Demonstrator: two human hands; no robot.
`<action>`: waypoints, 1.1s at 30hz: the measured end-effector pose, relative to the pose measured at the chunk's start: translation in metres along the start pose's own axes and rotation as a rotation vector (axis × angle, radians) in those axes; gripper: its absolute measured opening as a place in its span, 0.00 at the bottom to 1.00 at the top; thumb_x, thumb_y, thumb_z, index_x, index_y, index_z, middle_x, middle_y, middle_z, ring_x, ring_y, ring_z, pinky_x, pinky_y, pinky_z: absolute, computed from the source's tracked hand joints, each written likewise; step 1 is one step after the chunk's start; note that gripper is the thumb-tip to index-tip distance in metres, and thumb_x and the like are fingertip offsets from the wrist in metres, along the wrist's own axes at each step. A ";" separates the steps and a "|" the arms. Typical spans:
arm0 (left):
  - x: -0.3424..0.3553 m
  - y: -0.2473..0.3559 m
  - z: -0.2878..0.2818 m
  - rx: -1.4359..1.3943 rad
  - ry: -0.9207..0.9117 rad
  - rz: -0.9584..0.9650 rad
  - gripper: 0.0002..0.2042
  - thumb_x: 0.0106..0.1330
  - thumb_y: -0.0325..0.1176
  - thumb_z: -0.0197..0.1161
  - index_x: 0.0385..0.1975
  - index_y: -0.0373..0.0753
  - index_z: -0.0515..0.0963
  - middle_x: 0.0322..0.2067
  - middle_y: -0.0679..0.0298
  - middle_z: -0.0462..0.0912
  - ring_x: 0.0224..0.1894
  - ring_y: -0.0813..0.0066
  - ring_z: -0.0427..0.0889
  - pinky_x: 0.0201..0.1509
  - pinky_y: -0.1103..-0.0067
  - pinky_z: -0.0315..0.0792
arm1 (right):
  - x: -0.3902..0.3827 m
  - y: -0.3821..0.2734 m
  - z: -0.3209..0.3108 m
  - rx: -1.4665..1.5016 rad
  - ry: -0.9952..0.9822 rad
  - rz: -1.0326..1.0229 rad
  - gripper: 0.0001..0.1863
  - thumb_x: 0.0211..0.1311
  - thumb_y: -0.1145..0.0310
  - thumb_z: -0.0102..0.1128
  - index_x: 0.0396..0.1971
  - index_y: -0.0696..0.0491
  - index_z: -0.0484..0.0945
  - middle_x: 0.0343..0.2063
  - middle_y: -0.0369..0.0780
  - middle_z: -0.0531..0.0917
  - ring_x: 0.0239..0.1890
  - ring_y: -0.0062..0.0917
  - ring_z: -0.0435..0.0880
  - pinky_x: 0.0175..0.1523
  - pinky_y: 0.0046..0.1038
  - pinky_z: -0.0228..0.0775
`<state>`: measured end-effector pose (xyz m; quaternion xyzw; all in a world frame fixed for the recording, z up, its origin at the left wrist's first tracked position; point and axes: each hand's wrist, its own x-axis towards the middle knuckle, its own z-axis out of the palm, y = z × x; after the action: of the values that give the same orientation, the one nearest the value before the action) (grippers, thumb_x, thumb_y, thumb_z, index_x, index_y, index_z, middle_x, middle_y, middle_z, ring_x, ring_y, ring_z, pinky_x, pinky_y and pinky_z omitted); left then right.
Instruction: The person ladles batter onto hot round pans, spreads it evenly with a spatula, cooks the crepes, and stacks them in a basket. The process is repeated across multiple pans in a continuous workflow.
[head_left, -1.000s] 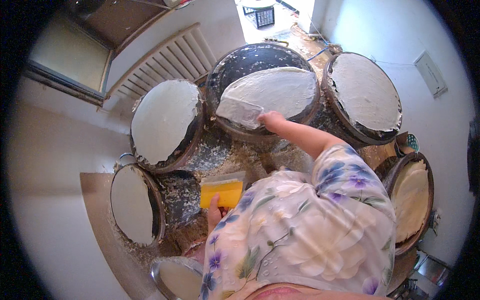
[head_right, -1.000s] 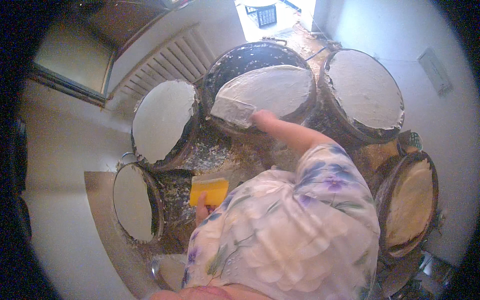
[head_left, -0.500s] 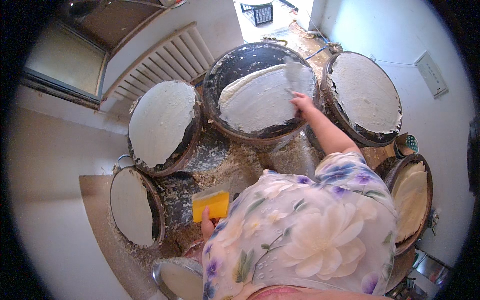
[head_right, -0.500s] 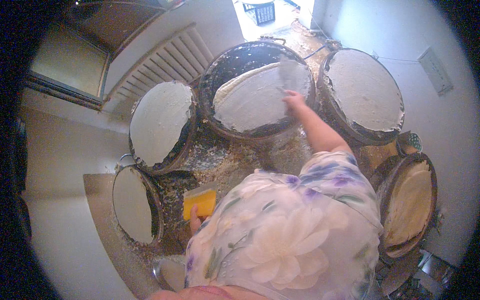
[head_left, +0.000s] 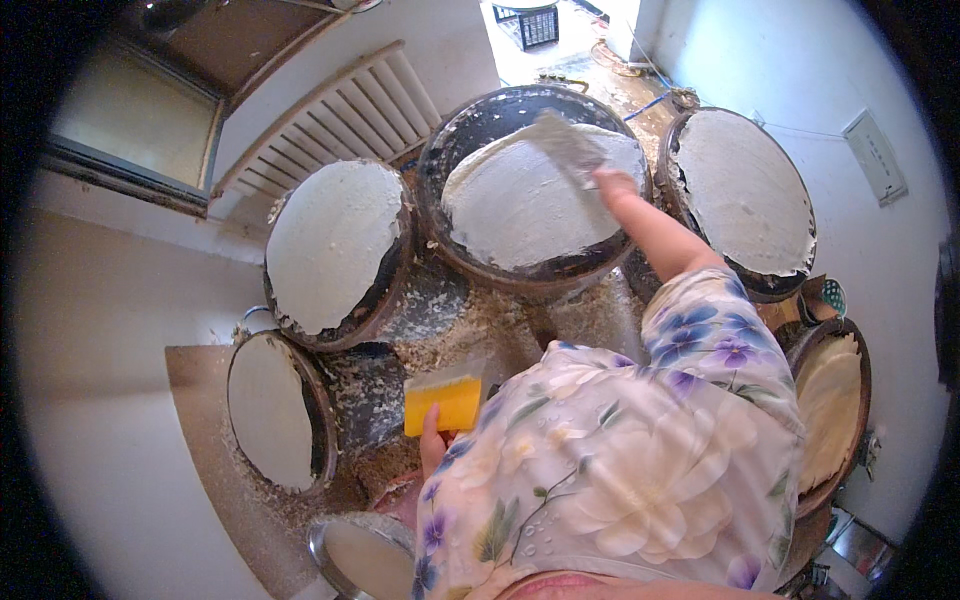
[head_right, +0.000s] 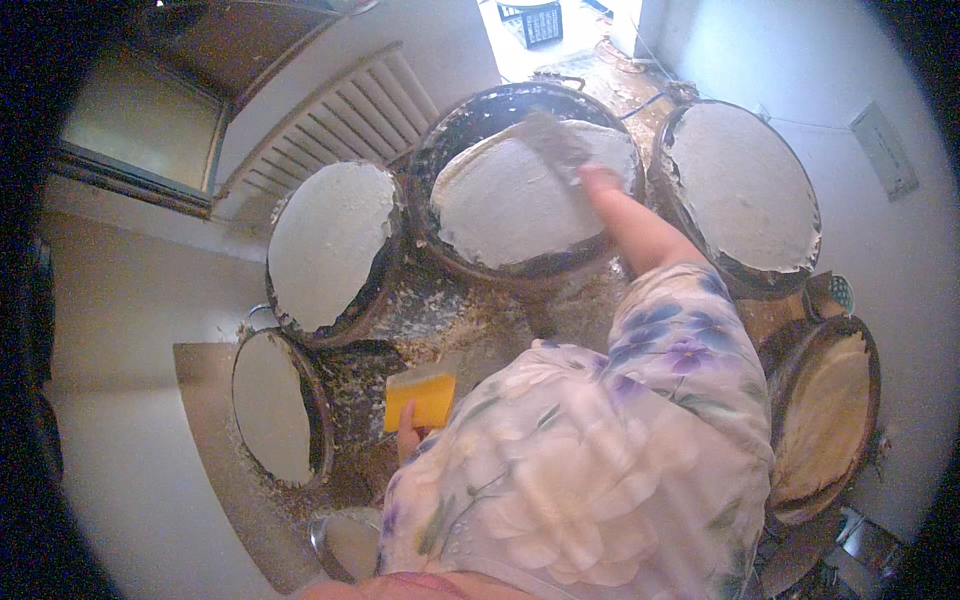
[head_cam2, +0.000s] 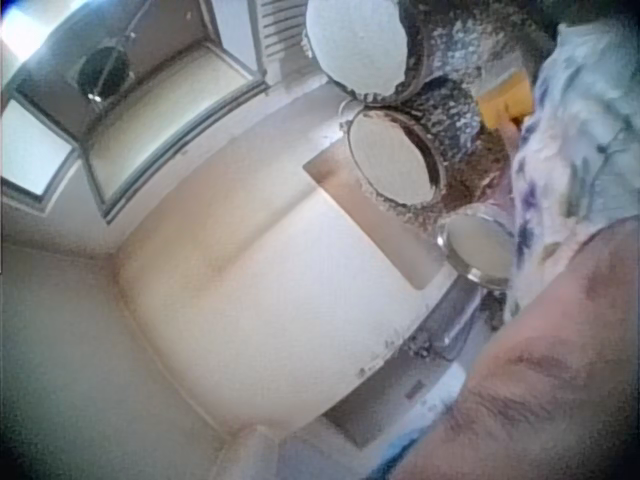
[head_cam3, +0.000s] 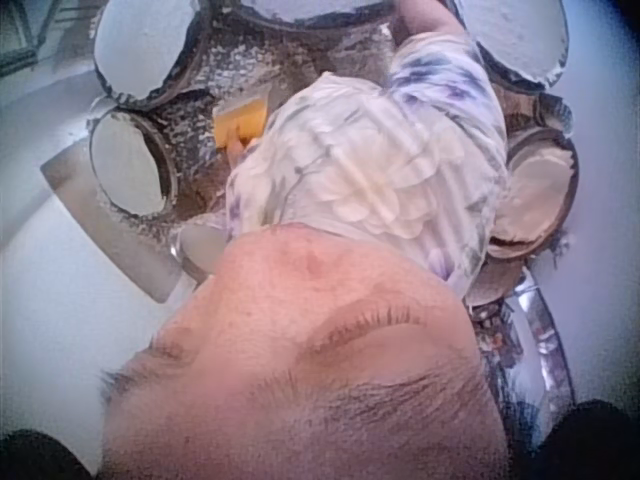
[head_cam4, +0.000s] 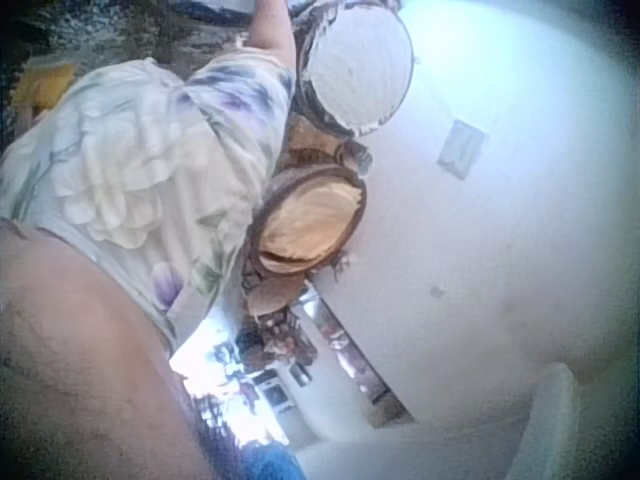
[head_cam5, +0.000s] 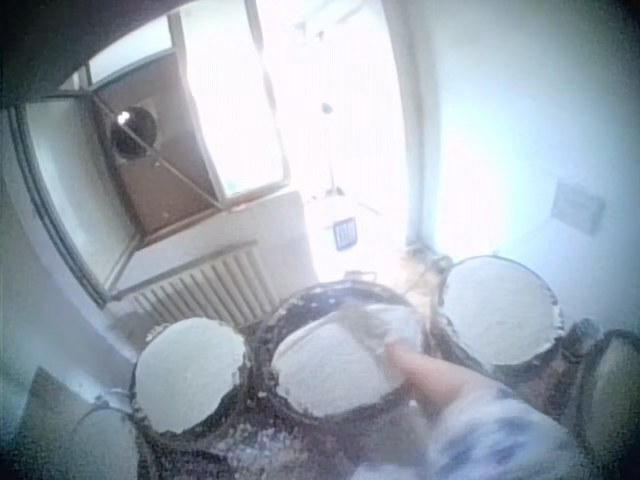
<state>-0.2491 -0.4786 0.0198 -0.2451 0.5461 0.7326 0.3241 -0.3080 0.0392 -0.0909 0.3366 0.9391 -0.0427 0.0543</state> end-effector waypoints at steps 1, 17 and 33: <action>0.000 0.000 -0.003 -0.015 0.016 0.006 0.10 0.57 0.43 0.50 0.25 0.44 0.68 0.12 0.73 0.65 0.10 0.85 0.59 0.12 0.87 0.50 | -0.005 0.022 0.000 0.146 -0.015 0.179 0.10 0.51 0.70 0.44 0.32 0.49 0.75 0.35 0.44 0.76 0.38 0.35 0.76 0.42 0.34 0.67; 0.005 0.010 0.026 -0.196 0.101 0.021 0.11 0.58 0.41 0.50 0.34 0.41 0.68 0.23 0.68 0.73 0.20 0.81 0.69 0.23 0.84 0.63 | -0.003 -0.138 0.006 0.114 -0.174 -0.490 0.17 0.45 0.75 0.51 0.38 0.44 0.74 0.32 0.42 0.78 0.34 0.32 0.78 0.36 0.30 0.71; 0.017 0.016 0.022 -0.083 -0.056 0.056 0.09 0.57 0.41 0.51 0.22 0.44 0.67 0.11 0.73 0.65 0.11 0.84 0.61 0.13 0.86 0.52 | 0.040 -0.024 0.019 1.768 -0.290 0.330 0.26 0.39 0.78 0.59 0.45 0.47 0.70 0.13 0.30 0.67 0.12 0.13 0.61 0.17 0.17 0.54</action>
<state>-0.2728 -0.4567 0.0244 -0.2223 0.5126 0.7700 0.3081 -0.3522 0.0436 -0.1138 0.3769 0.4880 -0.7808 -0.1006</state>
